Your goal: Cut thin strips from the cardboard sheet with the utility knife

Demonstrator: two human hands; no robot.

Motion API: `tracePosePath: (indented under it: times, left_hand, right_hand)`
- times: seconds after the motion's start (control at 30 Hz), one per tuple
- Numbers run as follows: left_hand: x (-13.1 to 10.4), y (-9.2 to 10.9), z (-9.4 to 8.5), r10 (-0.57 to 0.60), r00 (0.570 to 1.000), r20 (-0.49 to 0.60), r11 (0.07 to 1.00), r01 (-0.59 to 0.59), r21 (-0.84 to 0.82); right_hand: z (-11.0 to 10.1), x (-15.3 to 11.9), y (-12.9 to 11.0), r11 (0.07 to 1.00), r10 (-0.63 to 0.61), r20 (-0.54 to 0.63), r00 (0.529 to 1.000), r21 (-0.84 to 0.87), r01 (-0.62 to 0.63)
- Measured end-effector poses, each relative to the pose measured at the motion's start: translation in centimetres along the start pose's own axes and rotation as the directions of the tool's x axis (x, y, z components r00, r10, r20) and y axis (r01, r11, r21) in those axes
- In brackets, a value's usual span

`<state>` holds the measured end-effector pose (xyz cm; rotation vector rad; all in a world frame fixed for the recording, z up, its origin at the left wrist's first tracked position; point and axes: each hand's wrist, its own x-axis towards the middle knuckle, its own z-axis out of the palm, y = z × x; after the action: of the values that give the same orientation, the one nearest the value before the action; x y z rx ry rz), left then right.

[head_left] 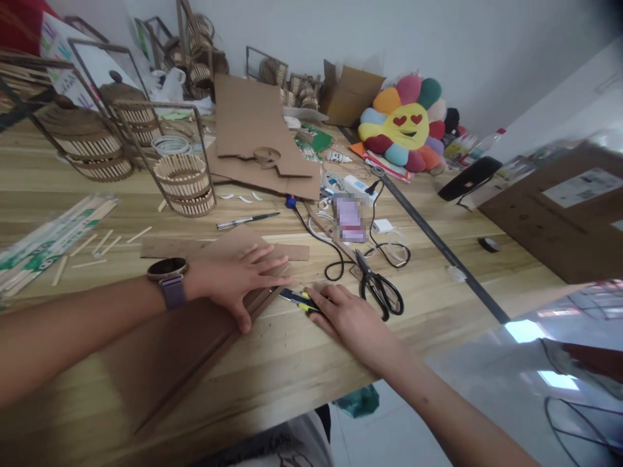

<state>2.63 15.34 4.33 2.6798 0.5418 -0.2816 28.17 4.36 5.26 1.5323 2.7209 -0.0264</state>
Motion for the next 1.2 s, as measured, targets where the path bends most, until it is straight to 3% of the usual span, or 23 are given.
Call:
tracePosePath:
  times: [0.3, 0.47, 0.63, 1.2]
  left_hand:
    - [0.1, -0.2, 0.1, 0.018, 0.999, -0.033, 1.0, -0.019, -0.015]
    - [-1.3, 0.1, 0.4, 0.047, 0.997, -0.055, 0.999, -0.048, -0.011]
    - [-2.8, 0.5, 0.7, 0.048, 0.999, -0.006, 0.996, -0.048, -0.07]
    - [-2.5, 0.9, 0.3, -0.002, 0.996, 0.086, 0.998, 0.007, -0.062]
  right_hand:
    - [0.4, -0.8, -2.8, 0.997, -0.064, -0.024, 0.998, 0.044, 0.065]
    - [0.7, -0.8, -3.6, 0.998, -0.034, -0.023, 0.999, 0.049, 0.035]
    - [0.7, -0.3, -4.1, 0.999, -0.008, -0.001, 1.0, 0.049, 0.008]
    - [1.4, -0.6, -5.5, 0.999, -0.026, -0.042, 0.999, -0.029, 0.024]
